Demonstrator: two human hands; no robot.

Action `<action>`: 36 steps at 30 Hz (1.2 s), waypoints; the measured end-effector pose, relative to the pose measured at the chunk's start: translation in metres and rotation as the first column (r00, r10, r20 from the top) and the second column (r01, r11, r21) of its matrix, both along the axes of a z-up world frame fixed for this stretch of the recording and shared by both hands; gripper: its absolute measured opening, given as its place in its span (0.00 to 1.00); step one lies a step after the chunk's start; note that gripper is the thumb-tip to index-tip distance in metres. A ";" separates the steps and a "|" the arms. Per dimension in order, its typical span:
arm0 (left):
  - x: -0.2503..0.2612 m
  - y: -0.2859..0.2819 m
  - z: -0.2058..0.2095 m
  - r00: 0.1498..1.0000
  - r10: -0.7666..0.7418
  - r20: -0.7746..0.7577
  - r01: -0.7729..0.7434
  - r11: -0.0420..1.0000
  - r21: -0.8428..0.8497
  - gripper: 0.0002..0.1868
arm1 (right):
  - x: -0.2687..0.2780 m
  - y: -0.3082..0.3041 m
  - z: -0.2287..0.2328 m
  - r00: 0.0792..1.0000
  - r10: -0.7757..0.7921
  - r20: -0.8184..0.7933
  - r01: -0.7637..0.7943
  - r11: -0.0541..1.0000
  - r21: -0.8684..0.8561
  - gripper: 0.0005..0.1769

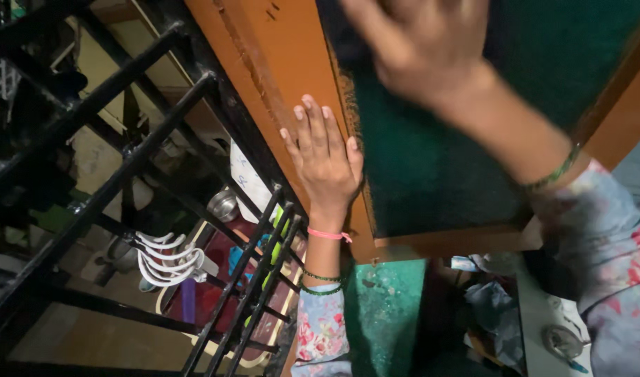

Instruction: The person cleans a textured glass door and its wooden frame using a black cloth by hand.

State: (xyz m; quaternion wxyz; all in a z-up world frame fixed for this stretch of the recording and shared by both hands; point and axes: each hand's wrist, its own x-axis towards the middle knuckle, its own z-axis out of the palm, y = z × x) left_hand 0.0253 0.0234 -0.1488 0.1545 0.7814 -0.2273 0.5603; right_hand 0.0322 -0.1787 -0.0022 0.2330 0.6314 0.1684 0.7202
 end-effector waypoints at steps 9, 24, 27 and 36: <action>-0.008 -0.002 0.003 0.998 -0.061 -0.008 0.061 0.998 -0.034 0.37 | -0.043 0.028 -0.164 0.997 0.027 -0.070 -0.029 0.999 -0.019 0.19; -0.005 -0.025 -0.087 0.985 0.172 -0.030 -0.170 0.984 0.043 0.32 | -0.059 -0.002 -0.378 0.798 0.172 -0.577 -0.278 0.956 -0.100 0.27; -0.004 -0.026 -0.102 0.981 0.189 -0.033 -0.186 0.981 0.062 0.32 | -0.069 -0.011 -0.392 0.629 0.182 -0.756 -0.387 0.916 -0.102 0.28; -0.007 -0.022 -0.107 0.966 0.257 -0.032 -0.252 0.960 0.122 0.30 | -0.073 -0.062 -0.400 0.435 -0.060 -0.899 -0.364 0.901 -0.237 0.26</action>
